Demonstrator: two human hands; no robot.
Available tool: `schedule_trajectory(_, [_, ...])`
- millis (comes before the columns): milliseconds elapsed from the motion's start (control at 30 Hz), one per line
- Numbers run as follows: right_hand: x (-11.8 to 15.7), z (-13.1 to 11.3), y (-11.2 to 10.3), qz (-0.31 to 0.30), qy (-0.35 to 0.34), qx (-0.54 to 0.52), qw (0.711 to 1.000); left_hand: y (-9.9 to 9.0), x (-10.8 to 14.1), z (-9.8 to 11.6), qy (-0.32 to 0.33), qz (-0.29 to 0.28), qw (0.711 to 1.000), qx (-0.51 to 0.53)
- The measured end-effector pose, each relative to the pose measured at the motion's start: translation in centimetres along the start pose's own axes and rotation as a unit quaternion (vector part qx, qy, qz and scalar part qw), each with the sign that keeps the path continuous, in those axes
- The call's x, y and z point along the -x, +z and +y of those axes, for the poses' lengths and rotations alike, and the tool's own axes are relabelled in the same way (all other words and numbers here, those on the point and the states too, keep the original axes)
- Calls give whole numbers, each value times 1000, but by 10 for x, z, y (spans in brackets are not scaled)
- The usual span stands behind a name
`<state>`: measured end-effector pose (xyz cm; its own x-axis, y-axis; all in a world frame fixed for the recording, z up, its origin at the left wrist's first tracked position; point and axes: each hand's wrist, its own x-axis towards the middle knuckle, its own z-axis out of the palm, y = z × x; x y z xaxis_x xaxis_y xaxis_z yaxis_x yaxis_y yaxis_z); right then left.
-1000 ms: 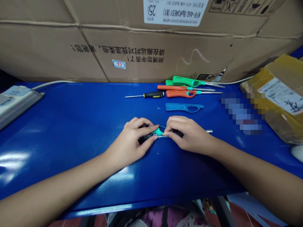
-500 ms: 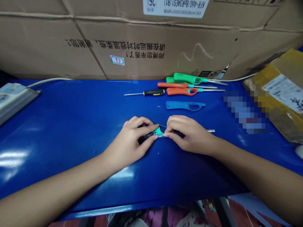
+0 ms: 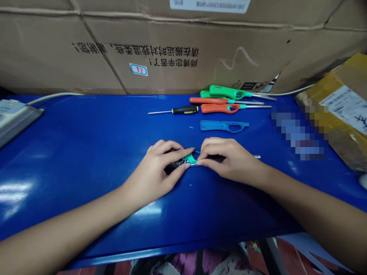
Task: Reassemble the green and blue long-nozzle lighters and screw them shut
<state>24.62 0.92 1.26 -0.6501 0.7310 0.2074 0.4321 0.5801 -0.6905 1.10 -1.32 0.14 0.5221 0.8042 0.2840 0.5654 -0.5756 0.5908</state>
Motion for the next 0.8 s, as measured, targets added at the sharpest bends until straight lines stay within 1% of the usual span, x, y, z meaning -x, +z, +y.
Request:
schedule_trajectory(100, [-1,-1,-1,10,39,-32,999,-1,1,0,19,-12,999,-23])
schedule_trajectory(200, [-1,-1,-4,12,57,-41,997,-1,3,1,41,-19,998,-53])
schedule_trajectory(267, [0,-1,-8,-1,60,-43,997,-1,3,1,53,-21,996,-68])
schedule_trajectory(367, [2,-1,-14,-36,47,-28,998,-1,3,1,59,-22,996,-66])
schedule_trajectory(433, [3,-1,-15,-48,38,-14,998,0,2,1,48,-16,998,-47])
schedule_trajectory(500, [3,-2,-14,-53,23,8,998,0,1,1,19,0,1000,-6])
schedule_trajectory(567, [4,-2,-13,-55,-8,54,997,0,-1,2,-21,16,999,40])
schedule_trajectory(633, [5,-3,-12,-57,-44,118,990,0,-1,4,-55,18,996,64])
schedule_trajectory(700, [6,-4,-13,-63,-70,173,980,-1,-1,8,-69,6,996,52])
schedule_trajectory(800, [7,-8,-15,-80,-98,223,967,-3,0,13,-88,-21,996,17])
